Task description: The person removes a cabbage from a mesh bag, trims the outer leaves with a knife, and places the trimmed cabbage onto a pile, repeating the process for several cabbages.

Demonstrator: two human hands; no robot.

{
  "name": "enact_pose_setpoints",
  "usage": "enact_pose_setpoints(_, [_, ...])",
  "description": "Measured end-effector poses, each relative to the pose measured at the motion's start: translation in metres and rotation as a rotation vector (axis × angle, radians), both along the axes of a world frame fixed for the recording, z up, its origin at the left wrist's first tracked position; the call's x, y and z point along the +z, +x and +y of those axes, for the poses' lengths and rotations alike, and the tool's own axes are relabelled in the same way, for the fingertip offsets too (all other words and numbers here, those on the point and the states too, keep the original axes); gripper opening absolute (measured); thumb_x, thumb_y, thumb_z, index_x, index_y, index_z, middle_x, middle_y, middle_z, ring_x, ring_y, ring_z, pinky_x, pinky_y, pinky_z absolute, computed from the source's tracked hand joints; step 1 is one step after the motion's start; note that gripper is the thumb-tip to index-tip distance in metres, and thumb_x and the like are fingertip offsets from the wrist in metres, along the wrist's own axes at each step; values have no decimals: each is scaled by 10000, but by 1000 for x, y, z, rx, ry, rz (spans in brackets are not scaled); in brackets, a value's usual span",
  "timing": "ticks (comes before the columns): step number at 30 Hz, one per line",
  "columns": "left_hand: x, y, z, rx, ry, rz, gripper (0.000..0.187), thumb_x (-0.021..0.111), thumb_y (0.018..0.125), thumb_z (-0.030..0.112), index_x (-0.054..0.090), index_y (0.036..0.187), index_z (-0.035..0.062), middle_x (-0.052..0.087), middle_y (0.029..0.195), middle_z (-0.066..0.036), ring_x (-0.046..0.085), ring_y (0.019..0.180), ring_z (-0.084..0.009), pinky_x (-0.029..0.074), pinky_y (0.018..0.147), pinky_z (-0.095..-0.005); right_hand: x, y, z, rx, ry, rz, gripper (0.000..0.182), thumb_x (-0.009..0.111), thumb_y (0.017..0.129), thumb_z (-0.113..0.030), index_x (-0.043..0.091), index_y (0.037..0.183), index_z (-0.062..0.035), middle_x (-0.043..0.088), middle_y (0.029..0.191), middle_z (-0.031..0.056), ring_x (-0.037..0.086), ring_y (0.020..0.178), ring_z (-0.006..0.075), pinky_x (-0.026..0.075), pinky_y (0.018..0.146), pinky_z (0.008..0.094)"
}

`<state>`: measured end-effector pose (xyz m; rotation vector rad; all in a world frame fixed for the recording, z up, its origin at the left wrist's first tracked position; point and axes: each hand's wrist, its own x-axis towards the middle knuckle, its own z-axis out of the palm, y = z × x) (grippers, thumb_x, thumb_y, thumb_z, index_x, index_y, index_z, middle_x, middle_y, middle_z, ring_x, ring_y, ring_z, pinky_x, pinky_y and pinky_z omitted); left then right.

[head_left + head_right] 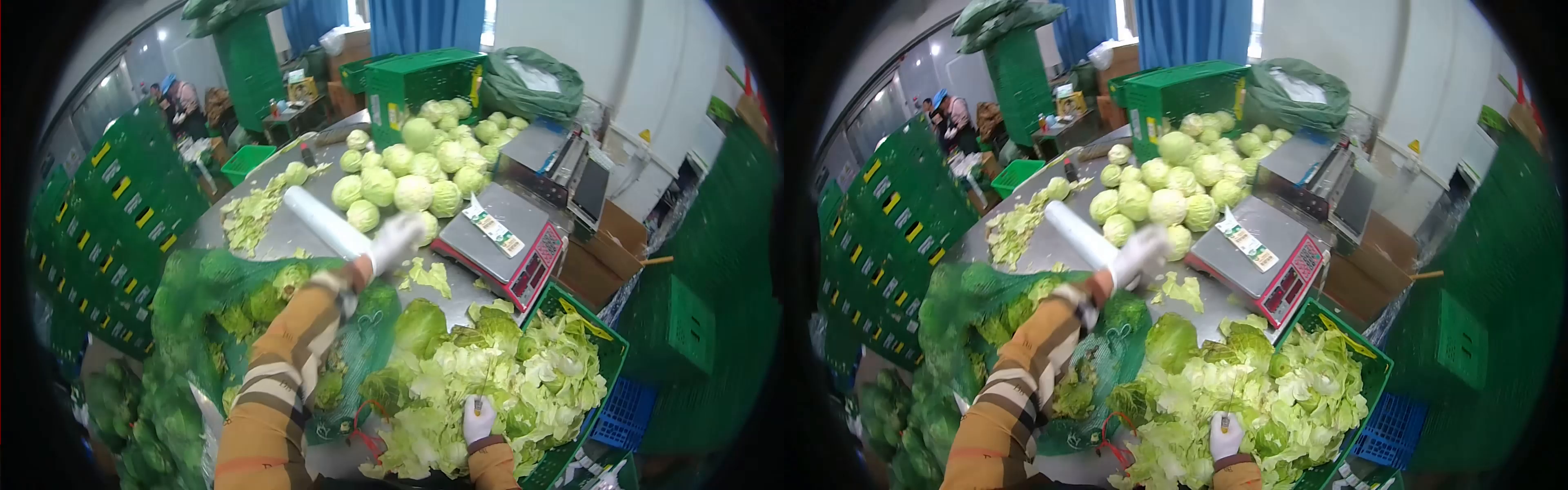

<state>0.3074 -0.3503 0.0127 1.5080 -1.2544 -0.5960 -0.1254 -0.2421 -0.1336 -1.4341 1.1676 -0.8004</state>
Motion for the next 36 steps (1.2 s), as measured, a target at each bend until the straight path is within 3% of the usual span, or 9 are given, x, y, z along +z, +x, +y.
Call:
enact_pose_setpoints(2, [6, -65, 85, 199, 89, -94, 450, 682, 879, 279, 572, 1242, 36, 677, 1060, -88, 633, 1017, -220, 486, 929, -340, -9, 2, -3, 5, -35, -6, 141, 610, 919, -99, 645, 848, 18, 621, 698, 35, 557, 642, 89, 444, 606, 247])
enact_pose_setpoints(3, [-13, -73, 123, 263, -44, -370, 415, 710, 840, 231, 589, 1194, 50, 646, 983, -147, 607, 979, -327, 479, 917, -403, -9, 0, -1, -10, -66, -19, 138, 607, 921, -98, 641, 850, 16, 611, 697, 28, 546, 635, 90, 438, 599, 247])
enact_pose_setpoints(7, [-31, -98, 278, 695, -23, -653, 291, 690, 814, 162, 594, 1065, 50, 593, 955, -120, 545, 996, -319, 454, 868, -421, -18, -2, -6, 37, -145, 8, 178, 579, 959, -134, 558, 824, -20, 531, 744, 6, 474, 682, 100, 415, 637, 267])
enact_pose_setpoints(14, [-69, -69, 489, 1282, 422, -487, 166, 645, 832, 152, 597, 949, 44, 606, 871, -129, 558, 903, -340, 455, 815, -415, -8, 1, -8, 122, -117, 38, 184, 544, 983, -189, 530, 879, -38, 491, 761, -12, 423, 667, 85, 360, 609, 257])
enact_pose_setpoints(19, [-54, -67, 540, 1275, 767, -517, 518, 766, 734, 373, 600, 1093, 39, 617, 998, -184, 551, 1007, -373, 455, 898, -428, -17, -1, -13, 144, -125, 28, 201, 542, 983, -185, 554, 943, 11, 528, 807, 18, 458, 695, 108, 386, 633, 259])
enact_pose_setpoints(22, [-48, -78, 569, 1148, 1033, -289, 1124, 860, 505, 575, 424, 1351, -22, 529, 1230, -257, 505, 1171, -387, 419, 1015, -415, -13, -4, -14, 152, -124, 72, 210, 545, 978, -196, 557, 951, 12, 533, 818, 21, 480, 714, 117, 398, 653, 261])
enact_pose_setpoints(29, [-25, -135, 557, 1024, 933, -418, 1009, 848, 540, 413, 403, 1338, -16, 460, 1269, -247, 444, 1188, -431, 421, 1008, -468, -19, -3, -22, 209, -386, 219, 280, 572, 971, -226, 593, 1041, 45, 562, 913, 77, 525, 818, 168, 447, 751, 307])
enact_pose_setpoints(31, [-18, -157, 532, 1149, 745, -521, 921, 831, 560, 346, 421, 1304, -13, 460, 1267, -229, 448, 1177, -428, 422, 1008, -471, -2, -2, -23, 266, -258, 263, 274, 594, 956, -209, 594, 1040, 52, 569, 941, 83, 536, 845, 184, 454, 786, 318])
enact_pose_setpoints(36, [53, -209, 430, 927, 326, -653, 894, 822, 575, 249, 420, 1331, -8, 402, 1322, -249, 383, 1260, -444, 372, 1066, -482, -23, -8, -69, 416, -180, 266, 228, 581, 959, -175, 573, 1054, 32, 578, 931, 56, 521, 822, 145, 448, 740, 301])
